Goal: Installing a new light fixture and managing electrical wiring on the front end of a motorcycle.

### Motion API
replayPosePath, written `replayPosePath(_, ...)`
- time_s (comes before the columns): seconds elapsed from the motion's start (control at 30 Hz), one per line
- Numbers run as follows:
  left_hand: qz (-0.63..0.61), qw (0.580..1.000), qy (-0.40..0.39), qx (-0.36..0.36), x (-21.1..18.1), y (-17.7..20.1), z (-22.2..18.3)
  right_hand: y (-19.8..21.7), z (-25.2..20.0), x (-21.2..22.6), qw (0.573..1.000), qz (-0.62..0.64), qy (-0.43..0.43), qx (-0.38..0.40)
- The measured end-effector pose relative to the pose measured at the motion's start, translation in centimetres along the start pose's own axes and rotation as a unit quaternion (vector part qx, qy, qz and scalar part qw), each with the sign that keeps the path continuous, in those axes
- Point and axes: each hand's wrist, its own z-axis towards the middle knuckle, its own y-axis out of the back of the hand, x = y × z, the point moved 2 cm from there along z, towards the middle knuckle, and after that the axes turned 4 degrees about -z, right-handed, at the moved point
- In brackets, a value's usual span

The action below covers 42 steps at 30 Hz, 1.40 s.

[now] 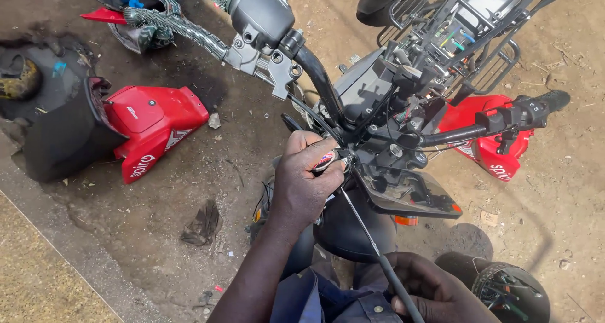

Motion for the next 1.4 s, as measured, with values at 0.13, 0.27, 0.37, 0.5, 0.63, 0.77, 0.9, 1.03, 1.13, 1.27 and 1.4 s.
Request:
replayPosePath(0.13, 0.029, 0.997, -0.064, -0.005, 0.2, 0.1, 0.2, -1.1, 1.0, 0.7, 0.998, 0.034, -0.037, -0.025)
replayPosePath(0.27, 0.079, 0.995, -0.06, 0.012, -1.2, 0.6, 0.5, -1.4, 2.4, -0.1, 0.995, 0.085, 0.03, -0.035)
replayPosePath(0.37, -0.009, 0.999, 0.019, 0.047, 0.0, 0.9, 0.5, -1.8, 2.7, 0.9, 0.991, 0.129, 0.047, -0.01)
replayPosePath(0.5, -0.025, 0.996, 0.048, 0.072, -0.6, 1.3, 0.4, -3.1, 2.0, 3.4, 0.989, 0.142, 0.017, -0.034)
replayPosePath(0.63, -0.014, 0.996, 0.055, 0.073, -0.7, 1.2, 0.2, -4.0, 2.0, 4.4, 0.987, 0.16, 0.006, -0.025)
replayPosePath(0.77, -0.001, 0.995, 0.072, 0.073, -1.1, 1.2, 0.0, -5.1, 1.8, 6.0, 0.986, 0.16, 0.009, -0.044)
replayPosePath(0.9, 0.039, 0.99, 0.108, 0.079, -1.1, 1.2, 0.1, -5.5, 2.4, 6.6, 0.987, 0.147, 0.001, -0.071)
replayPosePath(1.03, 0.038, 0.991, 0.102, 0.074, -0.7, 1.1, 0.2, -5.6, 3.0, 6.9, 0.991, 0.097, 0.013, -0.091)
replayPosePath(1.13, 0.031, 0.992, 0.098, 0.075, -0.3, 1.1, 0.1, -5.5, 3.4, 6.4, 0.99, 0.091, 0.013, -0.106)
replayPosePath(1.27, -0.002, 0.993, 0.103, 0.057, 0.3, 1.8, 0.0, -5.2, 3.5, 5.3, 0.995, 0.061, -0.009, -0.079)
replayPosePath(1.4, -0.26, 0.911, 0.316, -0.047, 0.1, 3.3, -0.8, -3.0, 1.0, 6.8, 0.989, -0.15, 0.021, -0.001)
